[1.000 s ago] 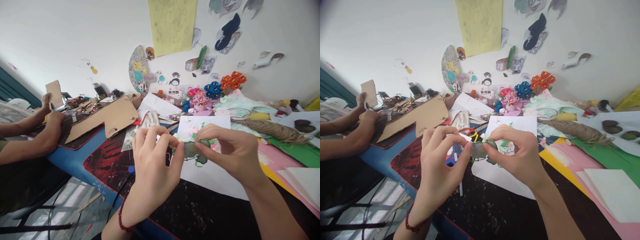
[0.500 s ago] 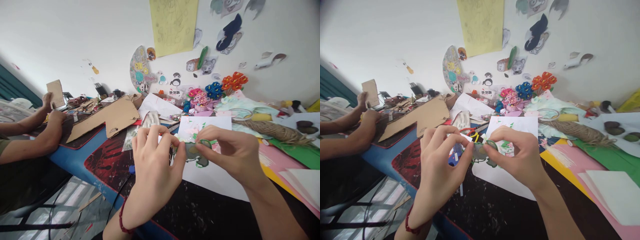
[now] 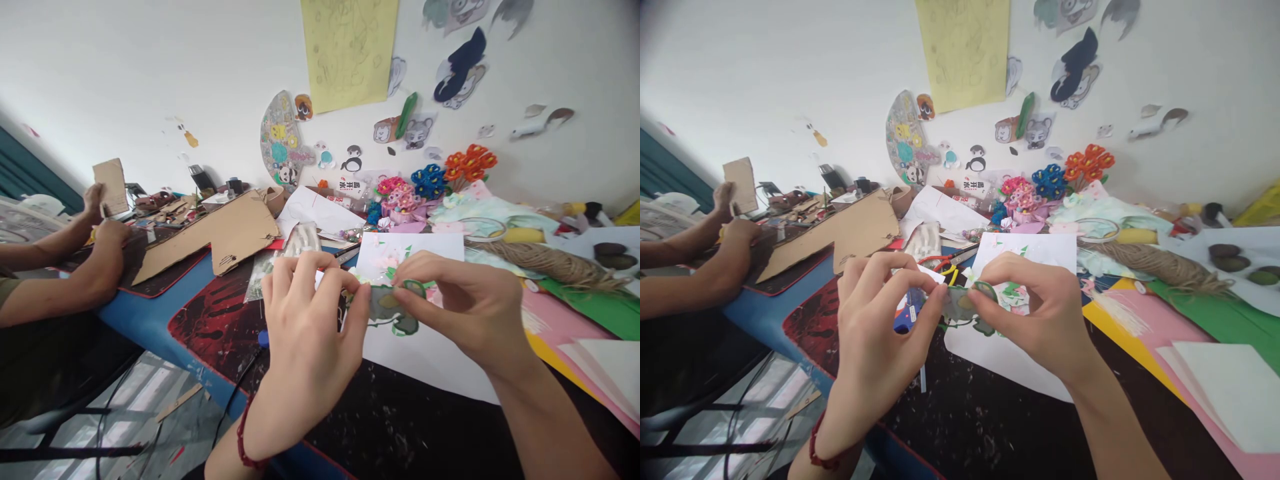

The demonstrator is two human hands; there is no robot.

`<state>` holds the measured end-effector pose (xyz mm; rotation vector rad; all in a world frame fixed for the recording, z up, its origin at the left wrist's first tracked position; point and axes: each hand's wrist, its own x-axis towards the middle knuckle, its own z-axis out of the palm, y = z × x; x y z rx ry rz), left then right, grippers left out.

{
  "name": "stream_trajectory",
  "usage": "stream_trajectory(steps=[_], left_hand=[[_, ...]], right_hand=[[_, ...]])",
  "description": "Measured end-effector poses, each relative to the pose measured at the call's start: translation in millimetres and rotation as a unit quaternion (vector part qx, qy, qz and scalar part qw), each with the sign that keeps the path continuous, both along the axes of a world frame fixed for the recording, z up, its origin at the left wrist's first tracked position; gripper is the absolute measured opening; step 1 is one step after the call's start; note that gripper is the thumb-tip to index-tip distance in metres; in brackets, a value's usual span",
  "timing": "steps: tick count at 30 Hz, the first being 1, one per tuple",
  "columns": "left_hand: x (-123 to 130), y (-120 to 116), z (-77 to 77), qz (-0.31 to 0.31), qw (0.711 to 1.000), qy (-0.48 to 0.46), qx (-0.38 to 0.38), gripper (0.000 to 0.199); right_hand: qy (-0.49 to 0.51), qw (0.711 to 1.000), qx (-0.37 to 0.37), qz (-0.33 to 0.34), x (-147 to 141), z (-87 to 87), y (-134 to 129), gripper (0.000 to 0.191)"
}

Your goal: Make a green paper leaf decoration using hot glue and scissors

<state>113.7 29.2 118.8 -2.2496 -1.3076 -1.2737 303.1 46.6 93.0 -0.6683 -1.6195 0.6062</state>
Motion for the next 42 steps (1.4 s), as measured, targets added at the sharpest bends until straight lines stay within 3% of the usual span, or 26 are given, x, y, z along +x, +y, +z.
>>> stream_trajectory(steps=[9, 15, 21, 28, 42], left_hand=[[1.5, 1.8, -0.8, -0.009, 0.999, -0.050, -0.002, 0.011], [-4.9, 7.6, -2.1, -0.111, 0.978, -0.130, -0.117, 0.012], [-8.2, 10.4, -8.9, -0.200, 0.935, -0.207, -0.209, 0.030], [-5.2, 15.5, -13.9, -0.219, 0.910, -0.284, -0.207, 0.027], [1.8, 13.1, -16.3, -0.253, 0.882, -0.324, -0.232, 0.030]], right_hand=[[0.022, 0.999, -0.018, 0.018, 1.0, -0.9, 0.5, 0.013], [0.030, 0.999, -0.038, 0.009, 2.4, -1.2, 0.6, 0.012], [0.032, 0.998, -0.051, 0.005, 2.5, -2.6, 1.9, 0.012], [0.019, 0.998, -0.059, 0.019, 1.8, -5.1, 4.5, 0.012], [0.007, 0.998, -0.062, 0.018, 1.4, -5.1, 3.3, 0.011]])
